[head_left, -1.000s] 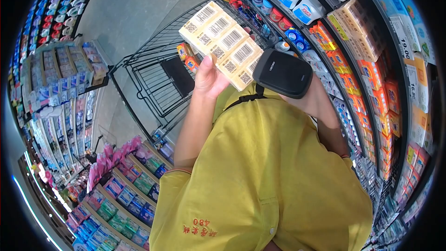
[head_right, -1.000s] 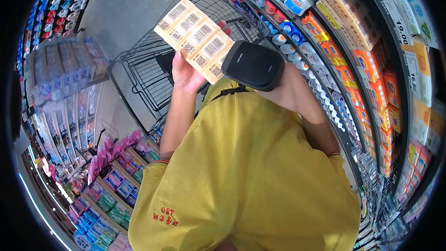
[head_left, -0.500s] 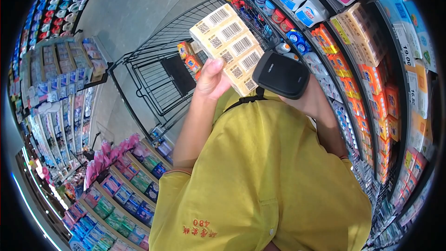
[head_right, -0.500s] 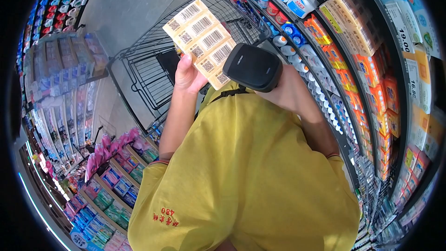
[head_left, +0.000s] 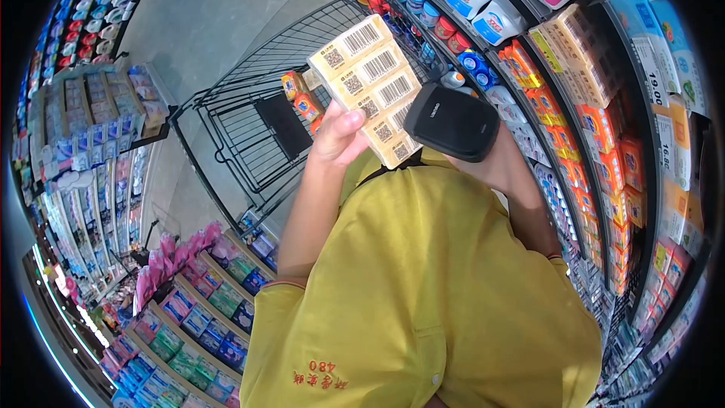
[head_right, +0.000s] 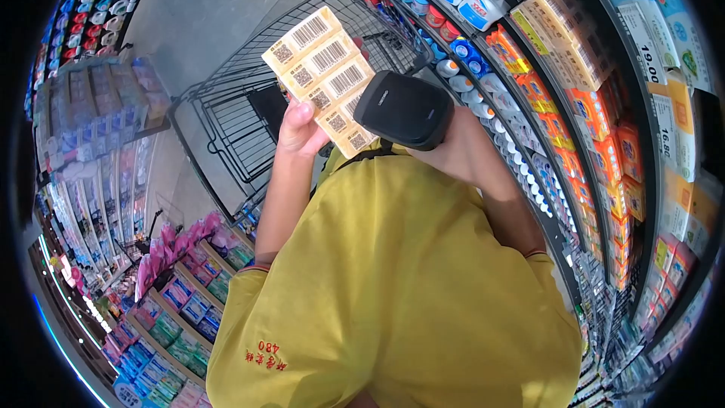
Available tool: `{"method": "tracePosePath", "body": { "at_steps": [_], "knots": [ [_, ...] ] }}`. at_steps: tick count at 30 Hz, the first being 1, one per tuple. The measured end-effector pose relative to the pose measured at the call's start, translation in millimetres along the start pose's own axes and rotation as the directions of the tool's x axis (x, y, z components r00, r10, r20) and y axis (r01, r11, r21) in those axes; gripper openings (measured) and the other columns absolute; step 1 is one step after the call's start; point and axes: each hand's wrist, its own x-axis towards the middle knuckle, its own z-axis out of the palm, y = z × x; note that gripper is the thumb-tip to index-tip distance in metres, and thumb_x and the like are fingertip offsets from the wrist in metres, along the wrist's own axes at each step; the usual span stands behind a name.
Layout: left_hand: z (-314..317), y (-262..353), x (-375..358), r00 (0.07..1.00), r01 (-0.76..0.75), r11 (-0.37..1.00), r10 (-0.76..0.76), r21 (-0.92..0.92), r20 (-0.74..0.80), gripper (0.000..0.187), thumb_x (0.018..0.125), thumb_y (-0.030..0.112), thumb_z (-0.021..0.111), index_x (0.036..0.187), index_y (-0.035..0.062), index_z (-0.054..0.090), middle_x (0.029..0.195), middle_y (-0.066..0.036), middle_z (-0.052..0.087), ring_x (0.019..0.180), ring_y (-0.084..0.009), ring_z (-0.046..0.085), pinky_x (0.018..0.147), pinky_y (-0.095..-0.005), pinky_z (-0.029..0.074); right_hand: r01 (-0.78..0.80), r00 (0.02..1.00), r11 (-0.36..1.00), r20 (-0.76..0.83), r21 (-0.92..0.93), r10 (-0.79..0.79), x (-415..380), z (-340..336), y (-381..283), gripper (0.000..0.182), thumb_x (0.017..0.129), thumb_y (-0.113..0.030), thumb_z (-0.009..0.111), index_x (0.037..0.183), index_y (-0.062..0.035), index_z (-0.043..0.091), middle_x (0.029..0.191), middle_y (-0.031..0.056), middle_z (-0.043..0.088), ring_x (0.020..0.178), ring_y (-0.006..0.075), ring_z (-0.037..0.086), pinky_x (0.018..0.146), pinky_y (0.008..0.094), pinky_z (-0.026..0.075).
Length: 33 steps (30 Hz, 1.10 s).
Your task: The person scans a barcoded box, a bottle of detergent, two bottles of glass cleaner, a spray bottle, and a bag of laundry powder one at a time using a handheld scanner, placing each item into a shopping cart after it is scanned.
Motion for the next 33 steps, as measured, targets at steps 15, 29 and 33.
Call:
{"method": "tracePosePath", "body": {
  "at_steps": [15, 29, 33],
  "knots": [
    [-7.4, -0.4, -5.3, 0.999, -0.051, 0.999, 0.050, -0.011, -0.009, 0.076, 0.077, 0.017, 0.069, 0.139, 0.0000, 0.028, 0.133, -0.014, 0.046, 0.123, -0.0272, 0.048, 0.101, -0.0430, 0.043, -0.103, 0.985, 0.921, -0.088, 0.375, 0.146, -13.8, -8.7, -17.8, 0.017, 0.080, 0.001, 0.067, 0.095, -0.0007, 0.060, 0.067, 0.0017, 0.060, 0.051, 0.0089, 0.054, 0.047, 0.0245, 0.045],
    [-10.6, -10.0, -1.3, 1.000, -0.004, 0.982, 0.000, -0.189, -0.024, 0.085, 0.080, 0.060, 0.059, 0.143, 0.0105, 0.031, 0.143, -0.013, 0.039, 0.129, -0.0303, 0.041, 0.106, -0.0488, 0.034, 0.069, 0.986, 0.996, -0.153, 0.057, -0.060, -2.7, -1.5, 2.3, 0.029, 0.070, -0.014, 0.071, 0.096, -0.0018, 0.065, 0.087, 0.0151, 0.068, 0.081, 0.0211, 0.068, 0.070, 0.0307, 0.051],
    [-11.1, -15.4, -0.1, 0.999, 0.008, 0.976, -0.017, -0.217, -0.038, 0.084, 0.081, 0.062, 0.056, 0.143, 0.0114, 0.030, 0.143, -0.012, 0.039, 0.130, -0.0297, 0.040, 0.107, -0.0482, 0.033, 0.138, 0.977, 0.989, -0.170, 0.046, -0.128, 1.5, 9.2, 3.1, 0.027, 0.071, -0.015, 0.071, 0.094, -0.0020, 0.066, 0.081, 0.0153, 0.068, 0.077, 0.0211, 0.069, 0.067, 0.0312, 0.051]
  ]
}}
